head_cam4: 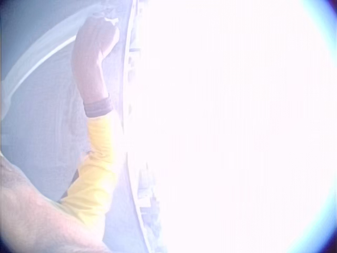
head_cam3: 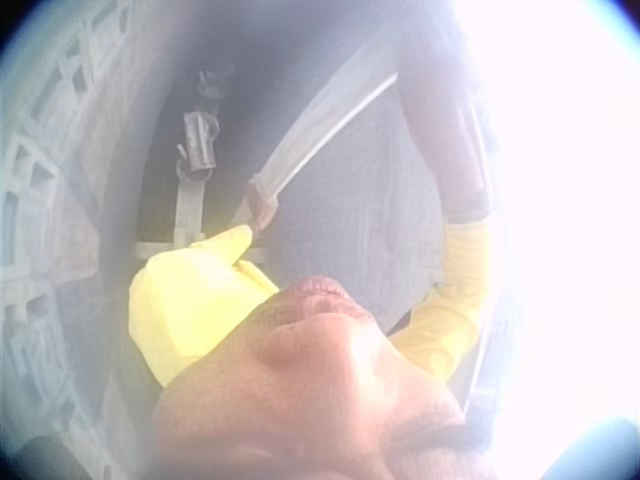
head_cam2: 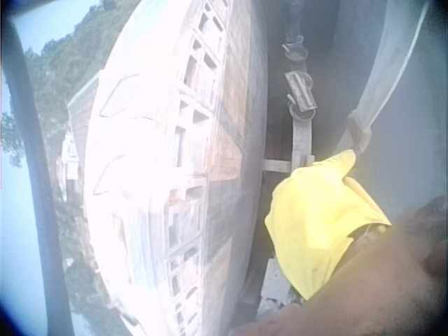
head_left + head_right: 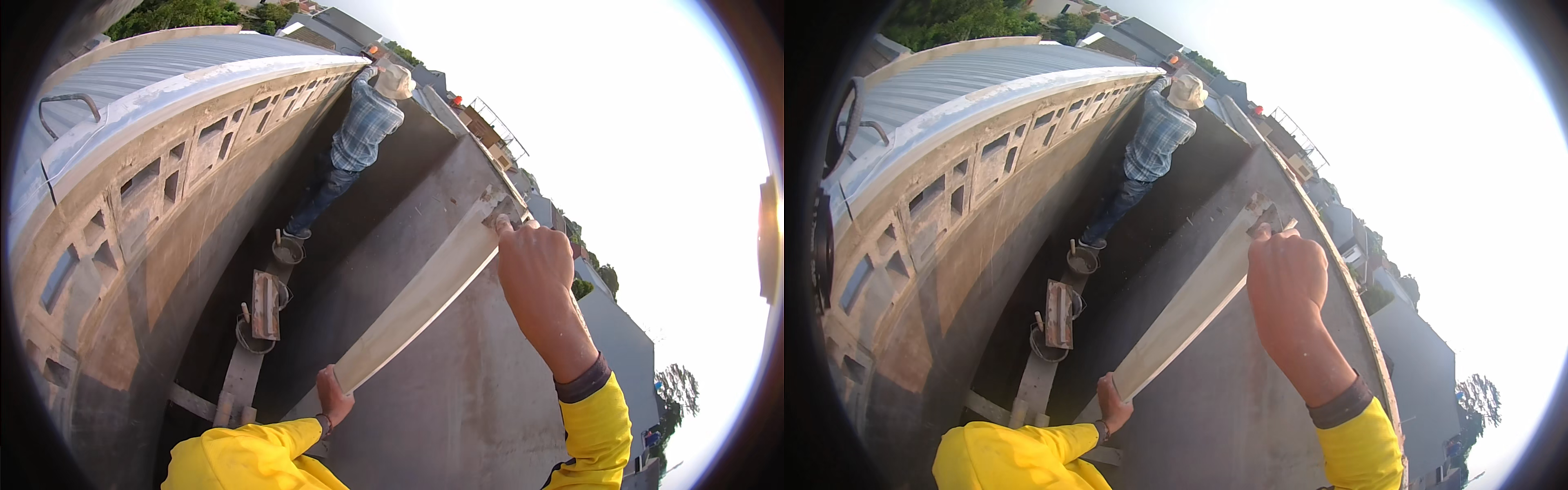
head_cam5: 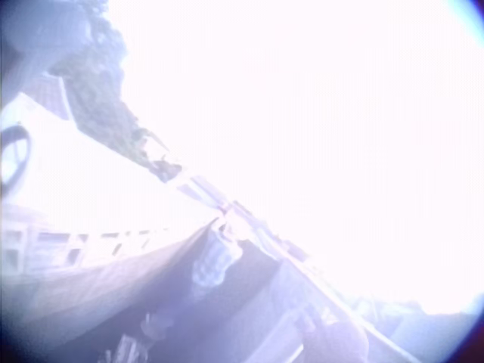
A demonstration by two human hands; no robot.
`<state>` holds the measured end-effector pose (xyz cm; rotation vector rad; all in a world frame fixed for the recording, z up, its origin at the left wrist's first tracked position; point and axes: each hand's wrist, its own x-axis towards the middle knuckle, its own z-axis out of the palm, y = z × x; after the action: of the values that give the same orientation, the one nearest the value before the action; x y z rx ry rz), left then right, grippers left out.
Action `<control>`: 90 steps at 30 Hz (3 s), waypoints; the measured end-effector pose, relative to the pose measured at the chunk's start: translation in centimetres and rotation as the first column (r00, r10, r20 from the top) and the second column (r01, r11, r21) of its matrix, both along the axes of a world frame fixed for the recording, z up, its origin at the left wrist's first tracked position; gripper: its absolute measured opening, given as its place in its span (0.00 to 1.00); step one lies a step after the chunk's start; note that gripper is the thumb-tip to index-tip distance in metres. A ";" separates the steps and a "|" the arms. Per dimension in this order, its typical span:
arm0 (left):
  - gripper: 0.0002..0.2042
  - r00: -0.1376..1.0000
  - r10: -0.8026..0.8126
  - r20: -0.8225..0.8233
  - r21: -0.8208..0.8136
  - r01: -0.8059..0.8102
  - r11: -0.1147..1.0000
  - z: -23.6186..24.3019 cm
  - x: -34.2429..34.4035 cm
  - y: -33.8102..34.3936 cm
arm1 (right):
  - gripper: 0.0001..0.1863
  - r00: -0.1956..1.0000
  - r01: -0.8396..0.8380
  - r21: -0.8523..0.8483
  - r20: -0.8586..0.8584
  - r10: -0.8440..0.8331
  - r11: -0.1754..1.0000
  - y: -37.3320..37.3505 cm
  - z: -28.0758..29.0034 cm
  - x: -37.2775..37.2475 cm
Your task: The person uses a long straightedge to level and smooth a freshly poured concrete surface on a rooftop. They repeatedly drag the straightedge across the wet concrete to create a flat finish, occasionally lifting and repositioning the tool. Another worker is visible in the background performing similar tasks.
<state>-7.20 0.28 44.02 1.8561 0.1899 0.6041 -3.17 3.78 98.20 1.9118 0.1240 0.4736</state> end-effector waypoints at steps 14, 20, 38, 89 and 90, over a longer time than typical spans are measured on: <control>0.33 0.994 -0.111 -0.016 -0.006 0.111 0.994 -0.4 -1.0 -1.4 | 0.04 0.990 -0.089 0.093 0.119 0.078 0.992 -1.9 0.8 3.8; 0.32 0.986 -0.164 0.002 -0.049 0.164 0.985 0.5 0.3 -0.9 | 0.06 0.998 0.060 -0.005 0.031 -0.060 0.998 -2.1 -3.2 -1.8; 0.44 0.854 -0.519 0.040 -0.279 0.509 0.814 -4.8 8.5 3.5 | 0.23 0.809 0.138 0.867 -0.377 -0.451 -0.479 -18.2 -45.9 -26.0; 0.29 0.237 -0.894 0.380 0.219 0.916 0.336 41.6 13.1 7.0 | 0.29 0.304 -0.601 -0.592 -0.791 -0.531 0.538 -8.4 -82.1 -27.1; 0.28 0.257 -0.887 0.384 0.184 0.920 0.346 41.6 14.0 7.5 | 0.28 0.289 -0.608 -0.581 -0.797 -0.531 0.541 -8.5 -82.6 -27.4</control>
<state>6.78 7.79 85.61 1.3536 -1.1302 0.1166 -30.55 -4.69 15.62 0.8344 1.0720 -0.8023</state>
